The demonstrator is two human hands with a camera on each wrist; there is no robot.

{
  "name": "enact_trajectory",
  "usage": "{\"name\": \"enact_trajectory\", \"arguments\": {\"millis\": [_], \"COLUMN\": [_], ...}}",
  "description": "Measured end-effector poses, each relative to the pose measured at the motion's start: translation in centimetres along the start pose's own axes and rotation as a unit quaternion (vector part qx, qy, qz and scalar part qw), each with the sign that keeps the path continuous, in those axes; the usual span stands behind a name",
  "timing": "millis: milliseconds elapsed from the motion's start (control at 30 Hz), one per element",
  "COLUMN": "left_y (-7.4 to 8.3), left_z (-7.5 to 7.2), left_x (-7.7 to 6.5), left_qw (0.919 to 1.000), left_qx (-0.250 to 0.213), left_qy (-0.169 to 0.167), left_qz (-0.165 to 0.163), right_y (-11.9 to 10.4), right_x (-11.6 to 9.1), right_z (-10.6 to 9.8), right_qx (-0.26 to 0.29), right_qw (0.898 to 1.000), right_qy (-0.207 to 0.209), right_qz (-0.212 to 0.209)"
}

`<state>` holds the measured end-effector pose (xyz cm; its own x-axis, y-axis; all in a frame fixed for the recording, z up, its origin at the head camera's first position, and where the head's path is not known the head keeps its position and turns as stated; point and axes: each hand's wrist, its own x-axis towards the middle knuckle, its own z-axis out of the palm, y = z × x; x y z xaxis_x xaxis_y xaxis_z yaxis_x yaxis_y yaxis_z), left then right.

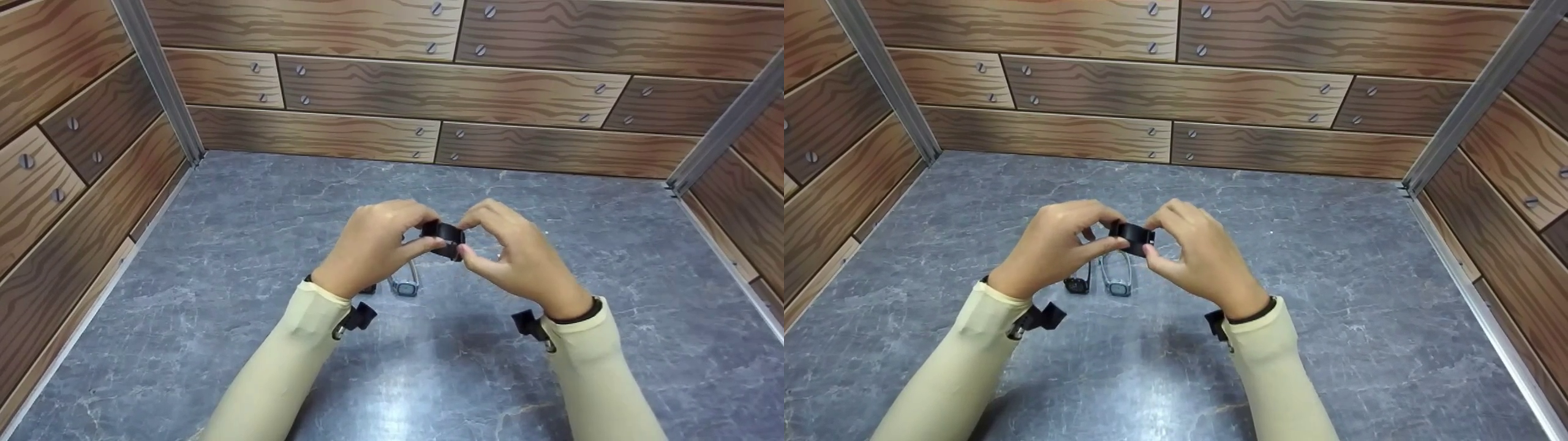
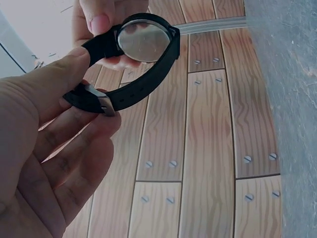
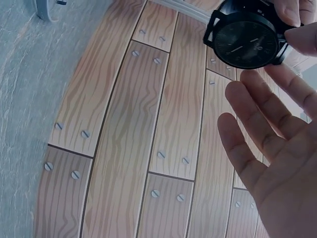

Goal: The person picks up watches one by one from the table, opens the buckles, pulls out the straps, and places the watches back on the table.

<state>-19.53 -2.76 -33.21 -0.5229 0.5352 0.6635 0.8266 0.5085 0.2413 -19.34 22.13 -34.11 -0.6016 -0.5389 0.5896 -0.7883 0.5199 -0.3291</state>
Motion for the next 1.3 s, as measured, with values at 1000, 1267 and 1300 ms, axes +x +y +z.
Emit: {"name": "enact_trajectory", "arguments": {"millis": [1000,1267,1300], "left_y": [-0.25,-0.26,-0.29], "left_z": [-0.69,-0.18,-0.11], "left_x": [0.14,-0.02,-0.04], "left_qw": [0.9826,0.9942,0.9948], "left_qx": [-0.138,-0.062,-0.052], "left_qy": [-0.051,-0.071,-0.075], "left_qz": [-0.113,-0.053,-0.045], "right_y": [0.08,-0.34,-0.42], "right_x": [0.05,0.02,0.03], "right_z": [0.26,0.01,-0.02], "right_qx": [0.056,0.065,0.066], "right_qw": [0.998,0.997,0.997], "right_qy": [0.035,0.009,0.005], "right_qz": [0.018,0.035,0.036]}}
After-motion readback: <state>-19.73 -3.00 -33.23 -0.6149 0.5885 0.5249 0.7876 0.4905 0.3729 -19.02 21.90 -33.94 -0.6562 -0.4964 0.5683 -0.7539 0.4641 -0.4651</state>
